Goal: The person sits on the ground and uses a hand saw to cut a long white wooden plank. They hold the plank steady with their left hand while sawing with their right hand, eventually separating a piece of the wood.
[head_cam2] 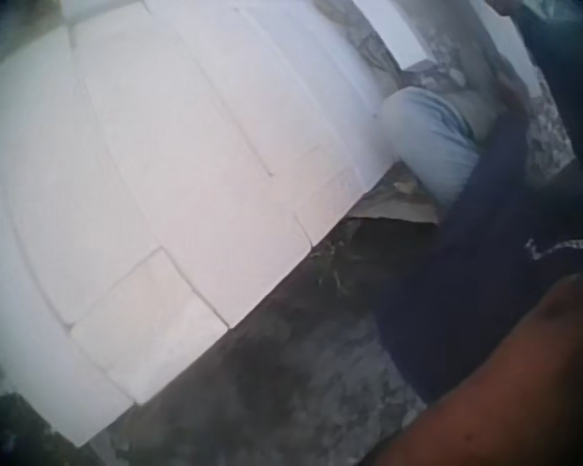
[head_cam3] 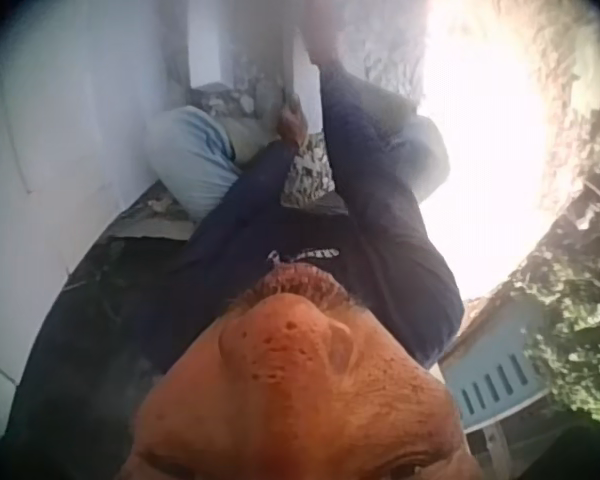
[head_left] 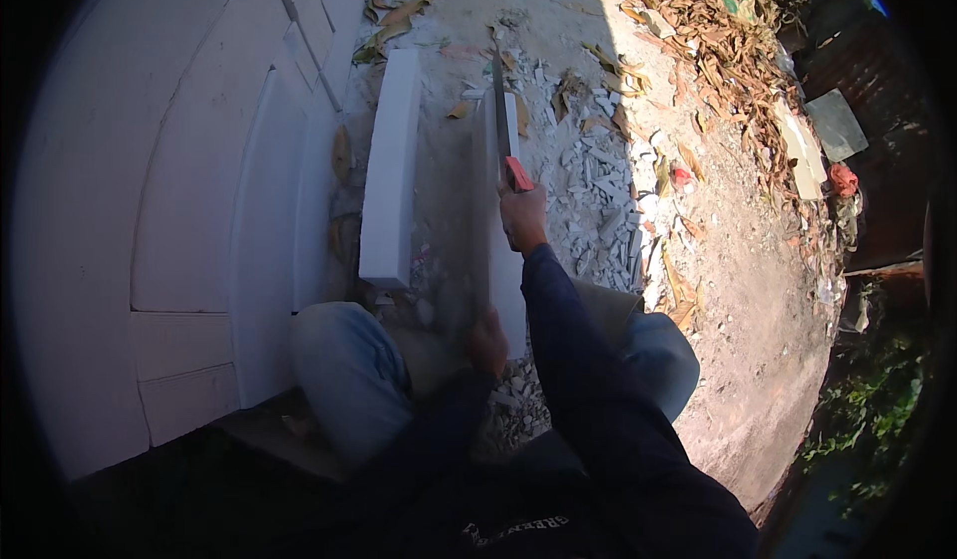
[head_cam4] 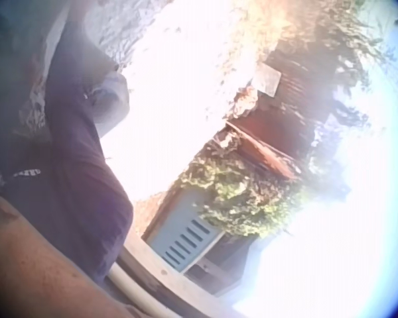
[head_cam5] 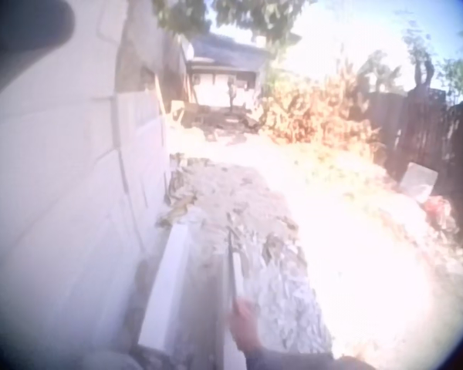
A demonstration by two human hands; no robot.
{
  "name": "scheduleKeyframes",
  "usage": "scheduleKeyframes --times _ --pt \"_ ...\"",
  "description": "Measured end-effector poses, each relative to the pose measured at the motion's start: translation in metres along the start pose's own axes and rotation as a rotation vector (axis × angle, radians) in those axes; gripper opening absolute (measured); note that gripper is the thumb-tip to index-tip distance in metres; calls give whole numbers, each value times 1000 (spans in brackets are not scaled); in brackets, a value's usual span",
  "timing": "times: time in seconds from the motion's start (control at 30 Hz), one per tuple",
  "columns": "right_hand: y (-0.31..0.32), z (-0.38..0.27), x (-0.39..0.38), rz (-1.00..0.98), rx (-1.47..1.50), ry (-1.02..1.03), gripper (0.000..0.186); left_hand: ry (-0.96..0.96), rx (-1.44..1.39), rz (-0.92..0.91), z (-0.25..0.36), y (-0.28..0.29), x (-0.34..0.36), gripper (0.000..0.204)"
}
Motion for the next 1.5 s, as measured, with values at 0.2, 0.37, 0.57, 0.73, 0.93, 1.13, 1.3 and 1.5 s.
scheduleKeyframes --times 0.2,0.37,0.57,0.73,0.93,1.13,1.3,1.5 --pt "53 70 -152 7 89 204 19 -34 -40 -11 -12 -2 -3 54" --pt "24 25 -27 -40 8 97 19 -31 14 12 5 -11 -6 56" --pt "19 14 -4 -15 64 -6 19 88 -32 -129 -1 -12 -2 58" --pt "49 64 -154 -53 104 137 22 -33 -73 -13 -6 5 2 55" --pt "22 36 -20 -35 6 68 23 -70 -19 11 17 -10 -7 54" --pt "12 20 2 -1 86 2 19 -4 -32 -55 7 -7 -2 52" --pt "50 77 -153 -27 50 195 17 -110 -76 -35 5 0 1 50" --pt "24 43 -50 -69 -101 78 20 -59 -81 8 4 -10 -3 52"
Point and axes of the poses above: each hand's wrist, its own x-axis towards the middle knuckle, its own y-axis out of the back of the hand, z = x × y, the point moved 6 cm from there along x, towards the middle knuckle, and after that the axes turned 2 degrees about -y, right-handed, at the moved point
